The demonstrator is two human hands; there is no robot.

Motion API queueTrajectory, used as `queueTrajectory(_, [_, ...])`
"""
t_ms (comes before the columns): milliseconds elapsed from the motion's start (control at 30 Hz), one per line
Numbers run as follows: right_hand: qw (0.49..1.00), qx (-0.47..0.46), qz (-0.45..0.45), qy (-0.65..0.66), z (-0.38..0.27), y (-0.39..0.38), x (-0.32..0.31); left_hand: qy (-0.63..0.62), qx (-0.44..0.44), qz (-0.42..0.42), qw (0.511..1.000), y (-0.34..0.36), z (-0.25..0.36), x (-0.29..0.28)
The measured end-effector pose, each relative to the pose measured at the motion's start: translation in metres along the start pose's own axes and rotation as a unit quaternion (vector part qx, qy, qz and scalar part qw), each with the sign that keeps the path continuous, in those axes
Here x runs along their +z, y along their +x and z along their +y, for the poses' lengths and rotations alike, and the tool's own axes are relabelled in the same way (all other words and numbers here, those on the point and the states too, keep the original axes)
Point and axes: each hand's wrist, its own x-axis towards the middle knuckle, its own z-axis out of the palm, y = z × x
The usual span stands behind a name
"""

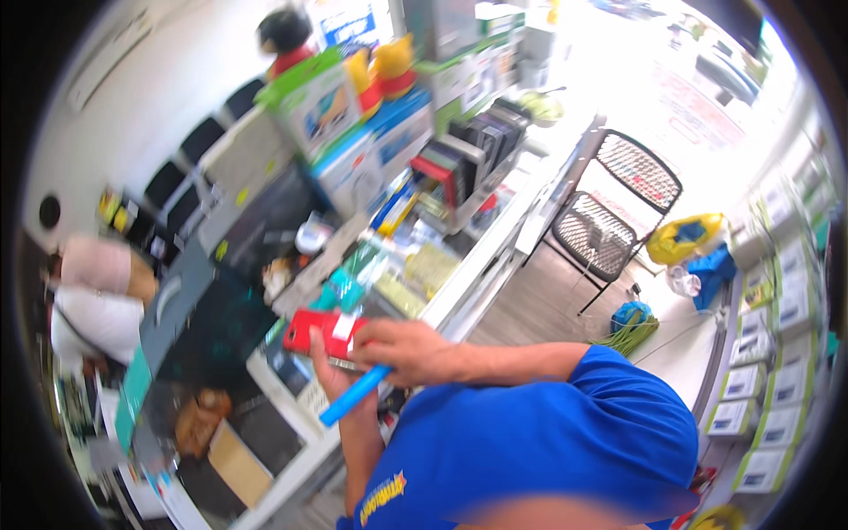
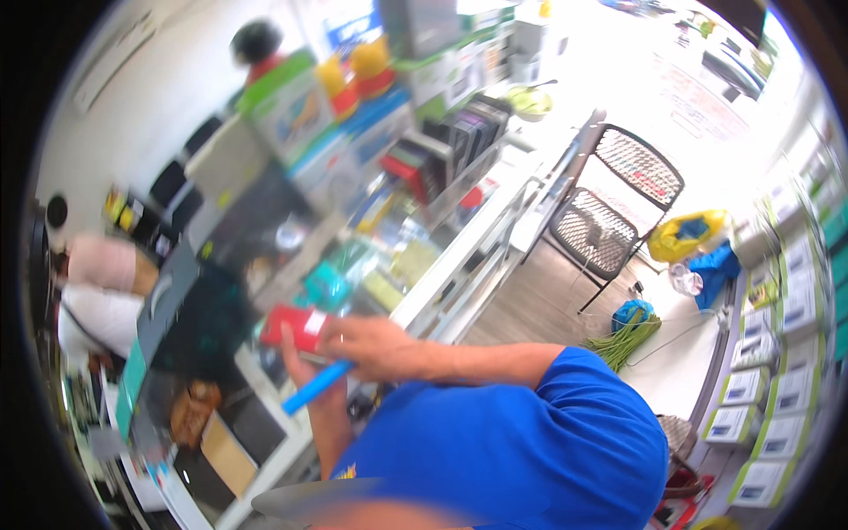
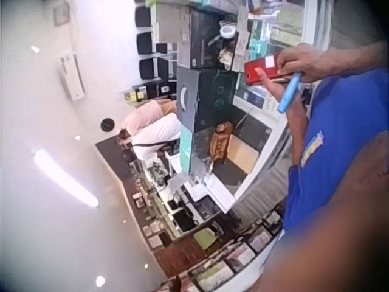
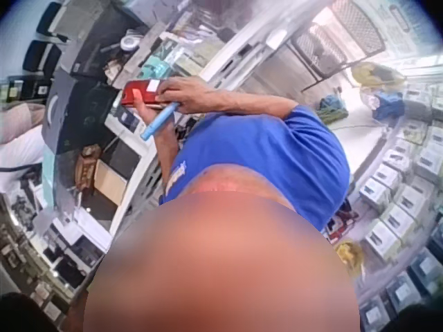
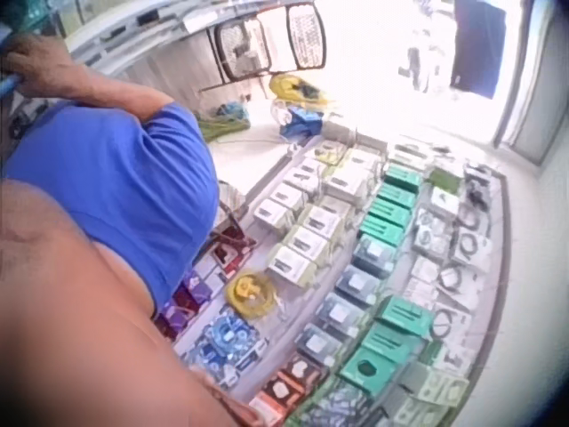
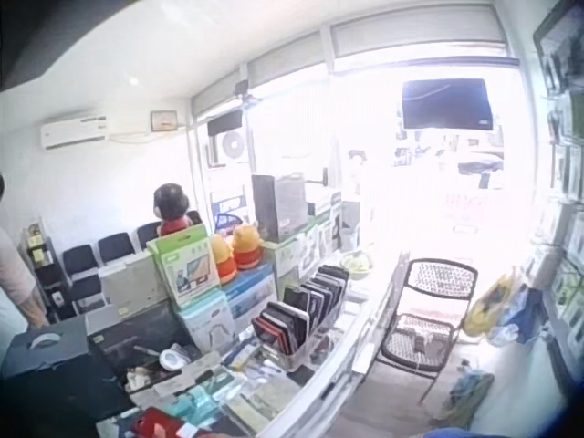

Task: The person uses a blue prying tool to open the back cover of several smartphones on a glass counter. They remove the back cover from each phone, place it aside, and then proceed to the next device. The person handles multiple phones one at a time and returns them to a display rack after opening.

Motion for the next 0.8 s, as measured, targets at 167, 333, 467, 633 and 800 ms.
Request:
queueTrajectory(167, [1.000, 0.016, 0.009, 0.009, -0.004, -0.001, 0.002, 0.030, 0.025, 0.035, 0.999, 0.003, -0.002, 0.014])
queueTrajectory(333, [0.990, 0.105, -0.084, 0.046, -0.010, -0.003, -0.002, 0.015, 0.028, -0.018, 0.999, 0.013, -0.004, 0.012])
queueTrajectory(467, [0.969, 0.241, 0.017, 0.058, -0.011, 0.000, -0.015, -0.023, 0.051, -0.034, 0.998, 0.016, -0.004, 0.013])
queueTrajectory(633, [0.857, 0.456, -0.044, 0.238, 0.011, 0.007, -0.027, 0.055, 0.097, -0.103, 0.988, 0.014, -0.004, 0.010])
queueTrajectory(800, [0.859, 0.449, -0.037, 0.241, 0.024, 0.001, -0.042, 0.105, 0.089, -0.025, 0.990, 0.018, 0.021, -0.012])
